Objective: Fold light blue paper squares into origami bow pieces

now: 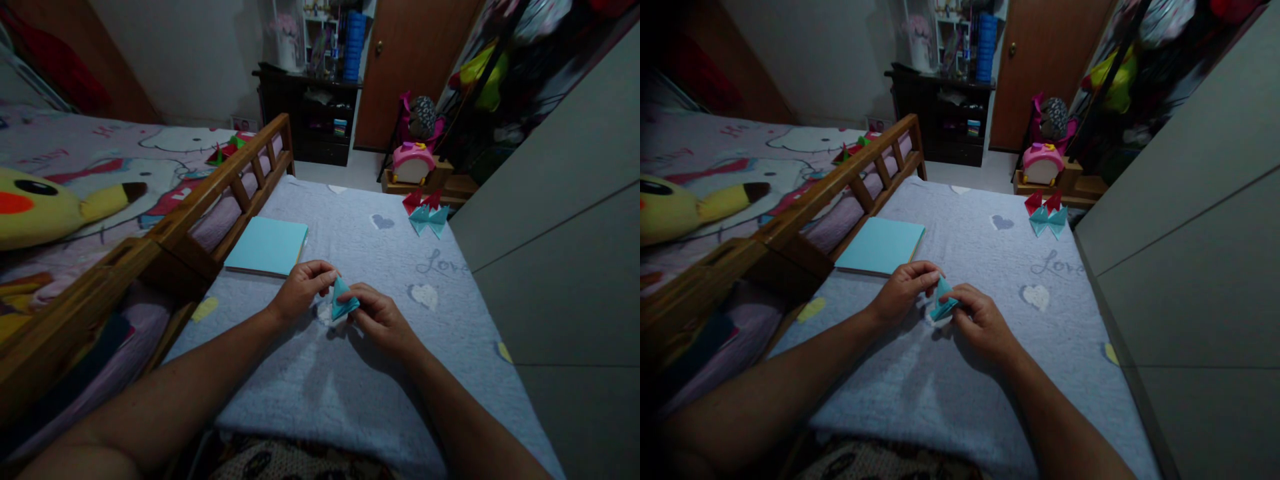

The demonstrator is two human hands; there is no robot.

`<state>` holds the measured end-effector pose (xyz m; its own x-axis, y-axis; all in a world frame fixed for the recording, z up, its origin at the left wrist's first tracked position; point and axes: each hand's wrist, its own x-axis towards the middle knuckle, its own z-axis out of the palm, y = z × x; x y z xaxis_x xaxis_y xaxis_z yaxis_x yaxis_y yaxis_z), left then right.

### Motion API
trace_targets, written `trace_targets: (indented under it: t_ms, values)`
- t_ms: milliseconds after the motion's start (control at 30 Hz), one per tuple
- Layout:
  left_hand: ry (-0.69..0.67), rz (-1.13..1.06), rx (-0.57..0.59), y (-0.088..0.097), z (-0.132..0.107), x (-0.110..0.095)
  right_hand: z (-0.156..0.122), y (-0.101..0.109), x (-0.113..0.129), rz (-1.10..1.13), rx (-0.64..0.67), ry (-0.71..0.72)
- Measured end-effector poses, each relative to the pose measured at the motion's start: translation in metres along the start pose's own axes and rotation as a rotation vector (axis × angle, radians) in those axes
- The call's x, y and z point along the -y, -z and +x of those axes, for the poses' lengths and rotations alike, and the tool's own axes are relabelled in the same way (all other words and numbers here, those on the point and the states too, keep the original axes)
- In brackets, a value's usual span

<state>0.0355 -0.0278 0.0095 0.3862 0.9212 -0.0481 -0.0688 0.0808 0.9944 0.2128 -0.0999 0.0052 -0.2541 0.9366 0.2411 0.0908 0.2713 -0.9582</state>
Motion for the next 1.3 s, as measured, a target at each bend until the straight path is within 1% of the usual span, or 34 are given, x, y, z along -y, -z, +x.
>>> trace_targets:
  t_ms: [267, 433, 533, 667, 1033, 1300]
  values:
    - [-0.002, 0.028, -0.022, -0.0014, -0.0005, -0.0035, -0.0006, 0.0011, -0.0008, 0.0, 0.004, -0.014]
    - [-0.007, 0.042, -0.016, -0.0021, -0.0006, -0.0043, -0.0009, 0.0001, 0.0004, 0.012, -0.001, -0.019]
    - [0.011, 0.04, 0.016, -0.0003, 0.0004, -0.0014, -0.001, -0.0008, 0.0, 0.041, -0.009, -0.041]
    - [0.044, 0.038, 0.075, 0.0021, 0.0018, 0.0026, 0.0001, -0.0001, -0.0015, -0.002, -0.012, 0.002]
    - [0.053, 0.067, 0.062, -0.0008, 0.0029, 0.001, 0.0003, 0.0016, -0.0011, -0.015, -0.003, 0.004]
    - [0.07, 0.041, 0.142, 0.0007, 0.0028, 0.0003, 0.0012, 0.0028, -0.0001, -0.035, -0.01, 0.008]
